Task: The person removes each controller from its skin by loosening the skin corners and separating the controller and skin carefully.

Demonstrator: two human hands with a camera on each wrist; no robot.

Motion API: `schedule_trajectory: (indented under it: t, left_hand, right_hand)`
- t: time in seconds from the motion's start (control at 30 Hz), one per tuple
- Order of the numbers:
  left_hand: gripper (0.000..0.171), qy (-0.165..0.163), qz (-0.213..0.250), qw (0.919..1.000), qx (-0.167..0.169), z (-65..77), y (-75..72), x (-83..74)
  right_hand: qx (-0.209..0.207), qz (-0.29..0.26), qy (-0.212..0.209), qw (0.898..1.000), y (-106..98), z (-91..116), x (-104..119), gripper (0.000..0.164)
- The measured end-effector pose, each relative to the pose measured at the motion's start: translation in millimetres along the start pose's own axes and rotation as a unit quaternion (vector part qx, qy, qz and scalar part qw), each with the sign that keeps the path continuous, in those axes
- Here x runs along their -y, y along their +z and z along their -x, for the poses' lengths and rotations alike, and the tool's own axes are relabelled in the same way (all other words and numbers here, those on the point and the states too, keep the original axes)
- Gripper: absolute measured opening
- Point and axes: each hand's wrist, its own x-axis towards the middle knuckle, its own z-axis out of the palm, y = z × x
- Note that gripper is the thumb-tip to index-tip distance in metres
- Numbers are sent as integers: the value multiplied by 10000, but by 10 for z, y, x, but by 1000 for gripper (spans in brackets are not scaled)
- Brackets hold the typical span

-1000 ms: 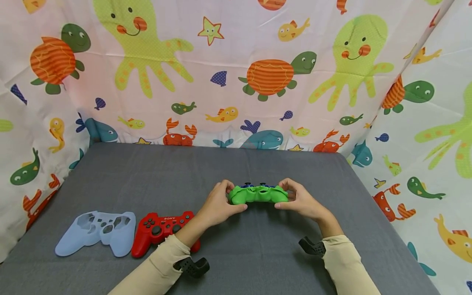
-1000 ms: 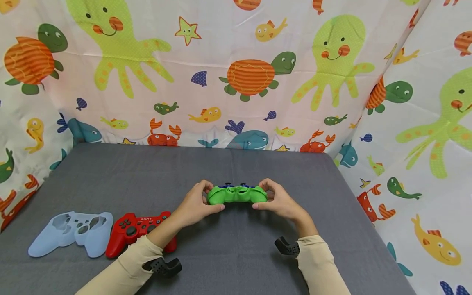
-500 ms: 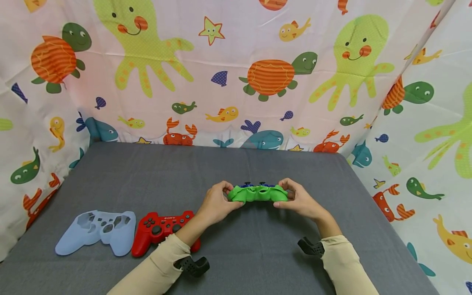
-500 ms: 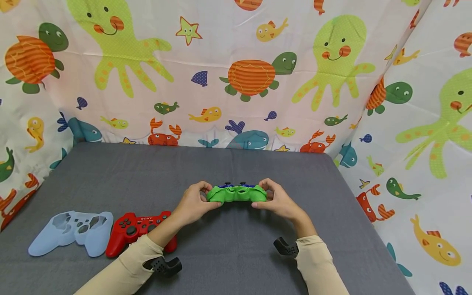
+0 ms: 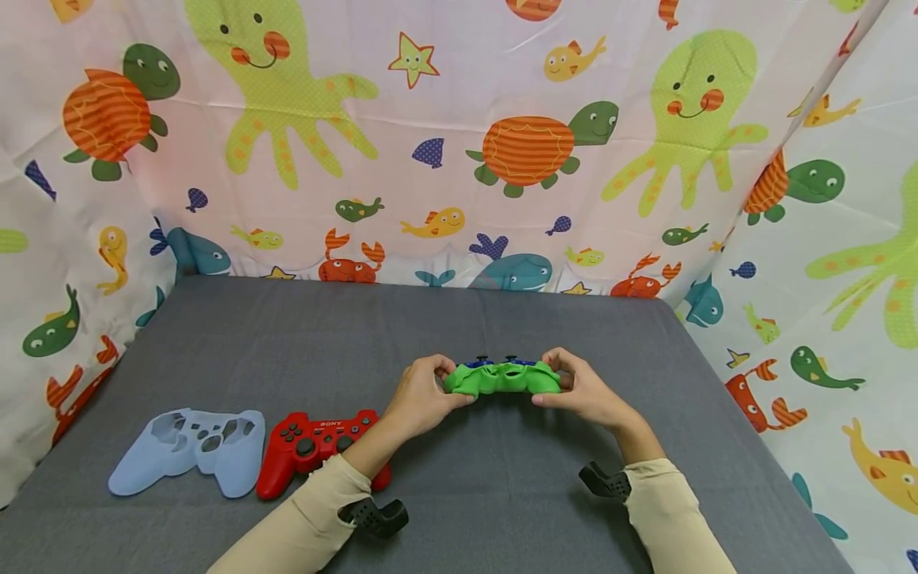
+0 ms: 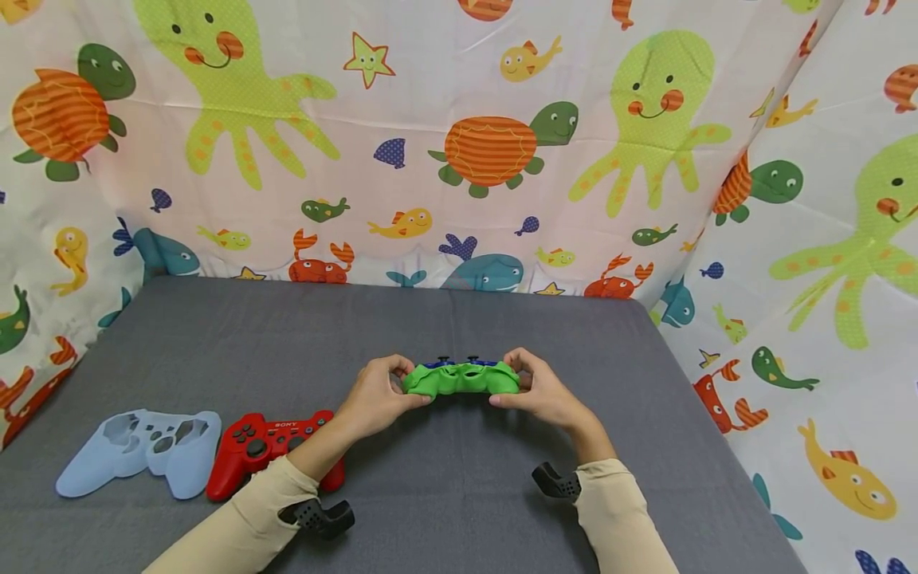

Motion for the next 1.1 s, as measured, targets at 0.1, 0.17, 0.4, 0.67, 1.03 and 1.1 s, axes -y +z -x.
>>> schedule_trajectory:
  t: [0.1,0.17,0.4,0.67,1.03,1.1]
  left_hand:
    - [36,30,-38,10000,-37,9,0,-12]
    - [36,56,-85,9999,-54,16,-2,-17]
    - [34,57,-192,9998,-44,26,1,-29]
    - [32,-46,-309,9995,-51,26,15,-43]
    - [33,-114,-389,9991,-155,50,19,-72]
    - [33,-132,-387,9990,-174,50,20,-70]
  right_hand:
    - [9,7,14,10000,-1,3,-1,49]
    - [14,49,8,10000,-3,3,-2,49]
    - [96,0,-37,9999,-14,7,-20,50]
    - [122,17,-99,9999,-25,6,-29,50]
    - [59,81,-196,9998,-23,12,-39,49]
    - [25,68,-202,9998,-13,8,-42,50]
